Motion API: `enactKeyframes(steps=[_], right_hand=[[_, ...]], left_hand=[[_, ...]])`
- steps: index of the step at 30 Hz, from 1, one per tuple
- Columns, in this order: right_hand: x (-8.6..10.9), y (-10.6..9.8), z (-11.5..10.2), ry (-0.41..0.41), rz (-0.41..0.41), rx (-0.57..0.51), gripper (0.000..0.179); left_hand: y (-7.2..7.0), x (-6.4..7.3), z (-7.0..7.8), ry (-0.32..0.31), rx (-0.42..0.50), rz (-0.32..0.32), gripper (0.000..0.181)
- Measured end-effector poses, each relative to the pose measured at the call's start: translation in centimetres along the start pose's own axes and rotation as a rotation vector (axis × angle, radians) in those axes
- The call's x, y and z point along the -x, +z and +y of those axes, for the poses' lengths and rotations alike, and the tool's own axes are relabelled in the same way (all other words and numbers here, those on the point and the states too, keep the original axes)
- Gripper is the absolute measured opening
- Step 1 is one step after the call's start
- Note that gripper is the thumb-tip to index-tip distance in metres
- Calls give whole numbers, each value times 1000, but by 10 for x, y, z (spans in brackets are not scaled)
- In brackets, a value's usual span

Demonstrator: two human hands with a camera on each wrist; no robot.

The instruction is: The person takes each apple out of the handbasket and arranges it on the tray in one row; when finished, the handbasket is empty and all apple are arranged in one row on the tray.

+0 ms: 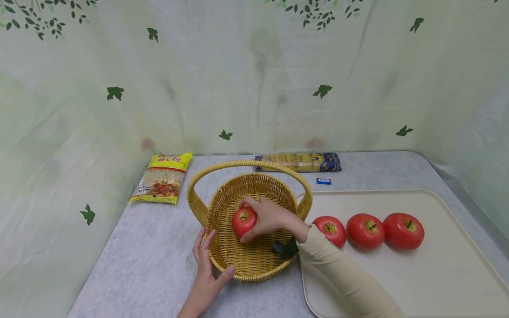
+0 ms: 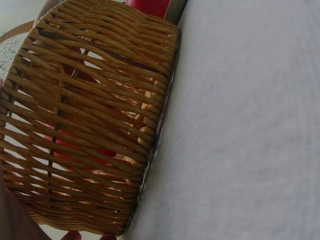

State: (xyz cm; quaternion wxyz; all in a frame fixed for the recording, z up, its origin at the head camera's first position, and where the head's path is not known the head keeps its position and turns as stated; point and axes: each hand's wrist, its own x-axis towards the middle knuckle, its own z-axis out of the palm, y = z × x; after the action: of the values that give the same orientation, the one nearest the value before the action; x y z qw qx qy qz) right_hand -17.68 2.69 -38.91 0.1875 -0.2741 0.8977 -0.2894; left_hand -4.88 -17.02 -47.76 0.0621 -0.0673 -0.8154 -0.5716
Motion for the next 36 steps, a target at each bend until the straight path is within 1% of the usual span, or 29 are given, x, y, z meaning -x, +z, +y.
enactKeyframes(steps=[6,10,15,17,23,31,33,36], right_hand=[[8,-6,0,-4,34,-34,76],[11,-6,2,-30,60,-74,74],[18,-6,3,-61,98,-109,75],[22,-7,2,-73,126,-107,75],[36,-9,-2,-118,222,-69,75],[62,-11,-7,-157,356,-60,73],[69,-11,-7,-171,387,-65,73],[80,-12,-7,-195,426,-105,73]], left_hand=[[1,0,-3,-10,2,2,85],[1,-1,-4,-17,2,4,85],[3,-1,-3,-46,11,0,85],[3,-1,-3,-46,13,0,85],[2,-2,-3,-21,-4,4,84],[1,-1,0,-13,2,-2,84],[1,-2,0,-11,3,-4,84],[1,-2,0,-19,8,-10,83]])
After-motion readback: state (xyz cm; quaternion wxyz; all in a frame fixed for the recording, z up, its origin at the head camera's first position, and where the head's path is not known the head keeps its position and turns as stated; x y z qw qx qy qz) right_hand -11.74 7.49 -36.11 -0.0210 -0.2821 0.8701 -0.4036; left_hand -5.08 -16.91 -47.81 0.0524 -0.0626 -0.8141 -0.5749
